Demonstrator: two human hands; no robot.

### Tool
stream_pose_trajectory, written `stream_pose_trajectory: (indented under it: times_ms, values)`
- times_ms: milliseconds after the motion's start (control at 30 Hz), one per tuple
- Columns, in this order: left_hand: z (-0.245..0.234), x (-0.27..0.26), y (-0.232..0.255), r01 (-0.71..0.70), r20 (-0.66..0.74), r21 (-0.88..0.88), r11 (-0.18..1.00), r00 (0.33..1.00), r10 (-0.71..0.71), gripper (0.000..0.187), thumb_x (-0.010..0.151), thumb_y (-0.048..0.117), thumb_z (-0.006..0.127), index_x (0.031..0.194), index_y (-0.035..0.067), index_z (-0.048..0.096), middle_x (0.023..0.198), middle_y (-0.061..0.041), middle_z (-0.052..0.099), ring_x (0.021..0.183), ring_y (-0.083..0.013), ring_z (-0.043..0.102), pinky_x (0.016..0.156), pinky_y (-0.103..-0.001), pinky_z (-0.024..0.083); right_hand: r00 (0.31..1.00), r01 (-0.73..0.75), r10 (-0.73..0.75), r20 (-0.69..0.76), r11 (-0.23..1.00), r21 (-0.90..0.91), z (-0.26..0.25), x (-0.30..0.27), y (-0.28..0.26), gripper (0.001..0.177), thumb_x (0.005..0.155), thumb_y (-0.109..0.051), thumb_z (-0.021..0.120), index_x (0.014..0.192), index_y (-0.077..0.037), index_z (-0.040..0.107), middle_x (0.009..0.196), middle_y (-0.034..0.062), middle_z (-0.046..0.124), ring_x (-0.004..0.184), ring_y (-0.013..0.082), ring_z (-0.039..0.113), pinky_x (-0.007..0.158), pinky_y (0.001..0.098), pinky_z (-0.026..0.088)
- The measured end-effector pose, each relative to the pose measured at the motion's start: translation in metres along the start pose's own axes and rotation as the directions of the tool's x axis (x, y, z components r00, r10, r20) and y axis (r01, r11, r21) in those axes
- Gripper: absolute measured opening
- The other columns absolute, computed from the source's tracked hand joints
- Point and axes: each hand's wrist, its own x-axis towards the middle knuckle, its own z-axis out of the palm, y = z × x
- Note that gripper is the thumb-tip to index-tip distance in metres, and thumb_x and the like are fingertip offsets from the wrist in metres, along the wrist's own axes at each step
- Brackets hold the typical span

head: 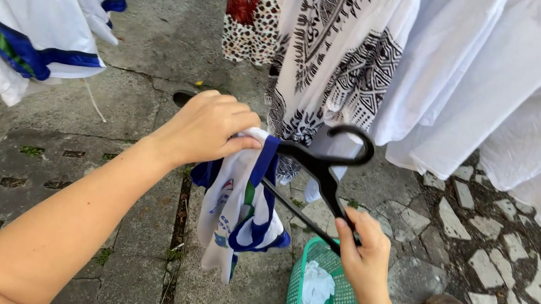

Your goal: Hanging white tank tops and a sports jersey on a clothesline using hangers.

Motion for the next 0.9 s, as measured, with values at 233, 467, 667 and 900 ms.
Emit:
stream_pose_trajectory:
  times_ms: [233, 467, 667, 900]
  values:
    - [0.021, 0.009, 0.011, 0.136, -0.165, 0.071, 0.988, 0.979, -0.123, 0.030, 0.100, 0.055, 0.058, 0.093, 0.025, 0.061, 0.071, 0.005, 0.056, 0.071, -0.0195, 0.063, 0.069, -0.035, 0.049, 0.822, 0.128, -0.221, -0.525, 0.970, -0.208, 0.038, -0.019, -0.001, 0.025, 0.085, 0.005, 0.075, 0.108, -0.004, 0.070, 0.104, 0.0074, 0.065, 0.097, 0.0301, 0.062, 0.088, 0.0426, 0.051]
    - [0.020, 0.045, 0.039, 0.089, -0.274, 0.010, 0.996, 0.958, -0.083, 0.030, 0.101, 0.054, 0.062, 0.098, 0.025, 0.061, 0.070, 0.004, 0.053, 0.068, -0.0190, 0.062, 0.066, -0.034, 0.048, 0.950, -0.033, 0.038, -0.311, 0.999, 0.022, 0.080, -0.024, -0.017, 0.014, 0.092, 0.002, 0.069, 0.103, -0.004, 0.075, 0.131, 0.0245, 0.057, 0.126, 0.0507, 0.051, 0.102, 0.0616, 0.042]
    - [0.004, 0.075, 0.083, -0.017, -0.313, -0.110, 0.994, 0.950, -0.018, 0.029, 0.102, 0.049, 0.064, 0.096, 0.021, 0.061, 0.068, 0.001, 0.052, 0.067, -0.0215, 0.062, 0.065, -0.034, 0.049, 0.920, -0.236, 0.209, -0.331, 0.971, -0.043, 0.081, -0.042, 0.051, 0.026, 0.083, 0.008, 0.072, 0.102, -0.008, 0.079, 0.119, 0.0170, 0.067, 0.114, 0.0435, 0.064, 0.096, 0.0540, 0.053]
    - [0.002, 0.112, 0.125, -0.137, -0.324, -0.216, 0.967, 0.944, 0.062, 0.028, 0.100, 0.047, 0.070, 0.096, 0.020, 0.063, 0.068, 0.001, 0.053, 0.069, -0.0225, 0.064, 0.066, -0.035, 0.049, 0.759, -0.485, 0.462, -0.459, 0.871, 0.076, -0.012, -0.110, 0.110, 0.049, 0.082, 0.017, 0.057, 0.109, -0.016, 0.081, 0.108, 0.0123, 0.076, 0.113, 0.0373, 0.069, 0.100, 0.0456, 0.053]
